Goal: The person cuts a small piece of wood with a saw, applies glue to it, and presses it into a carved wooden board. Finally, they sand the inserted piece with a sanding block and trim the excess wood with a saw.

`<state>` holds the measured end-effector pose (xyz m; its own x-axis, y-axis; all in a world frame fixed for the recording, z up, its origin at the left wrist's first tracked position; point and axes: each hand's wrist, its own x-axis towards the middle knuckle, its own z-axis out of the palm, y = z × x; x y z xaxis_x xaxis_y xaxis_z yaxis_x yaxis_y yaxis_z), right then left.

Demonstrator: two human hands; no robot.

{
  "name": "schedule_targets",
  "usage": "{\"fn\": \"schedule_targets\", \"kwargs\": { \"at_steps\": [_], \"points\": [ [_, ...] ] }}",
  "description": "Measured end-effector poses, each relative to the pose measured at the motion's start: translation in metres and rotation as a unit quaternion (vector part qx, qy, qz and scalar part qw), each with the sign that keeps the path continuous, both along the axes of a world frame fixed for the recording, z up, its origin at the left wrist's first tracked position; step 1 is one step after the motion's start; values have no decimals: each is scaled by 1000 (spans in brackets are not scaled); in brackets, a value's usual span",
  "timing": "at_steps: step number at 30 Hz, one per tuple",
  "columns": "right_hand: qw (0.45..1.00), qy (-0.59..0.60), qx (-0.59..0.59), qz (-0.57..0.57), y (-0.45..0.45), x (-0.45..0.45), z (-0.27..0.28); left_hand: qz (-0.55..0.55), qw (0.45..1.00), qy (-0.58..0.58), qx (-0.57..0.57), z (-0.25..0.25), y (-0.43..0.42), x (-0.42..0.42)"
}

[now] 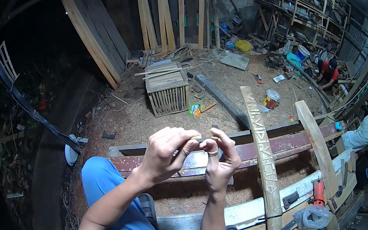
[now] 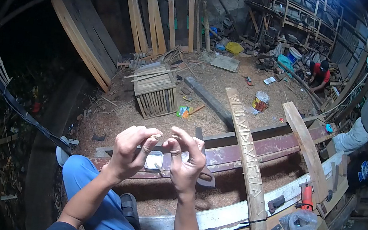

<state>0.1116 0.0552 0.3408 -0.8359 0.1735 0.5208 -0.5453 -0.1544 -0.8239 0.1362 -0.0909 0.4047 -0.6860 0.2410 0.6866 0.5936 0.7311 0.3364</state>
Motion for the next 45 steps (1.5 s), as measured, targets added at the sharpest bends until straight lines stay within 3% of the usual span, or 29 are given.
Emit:
{"fn": "schedule_targets", "kwargs": {
  "at_steps": [1,5,11,18,20,23,29,36,39,40,43,44,45],
  "points": [
    [997,-45,-51,30,0,1,0,-4,1000,0,6,-1,1,-1],
    [999,-12,-15,30,7,-5,-6,-19,999,-36,8,-4,6,-3],
    [987,-112,-67,95,11,-8,-5,-25,998,-62,5,-12,10,-8],
    [979,-93,-96,153,15,-7,0,-21,993,-117,30,-22,15,-16],
    [971,-97,-119,184,18,-6,-1,-55,973,-152,162,-30,18,-19],
    [969,-137,-94,181,26,-4,3,-70,950,-226,202,-27,21,-16],
    [968,-164,-76,175,39,-4,-2,-74,938,-234,245,-39,32,-17],
    [978,-166,-23,125,43,-16,-16,-23,961,-220,169,-57,28,-30],
    [979,-186,49,62,42,-25,-37,-3,943,-264,201,-89,21,-37],
    [980,-181,57,55,42,-28,-45,28,916,-295,269,-100,25,-35],
    [978,-164,132,-12,38,-41,-82,97,909,-266,306,-176,27,-42],
    [977,-154,139,-37,36,-44,-98,149,911,-303,237,-195,30,-43],
    [977,-120,166,-65,35,-46,-112,116,910,-299,261,-242,26,-52]
  ]
}}
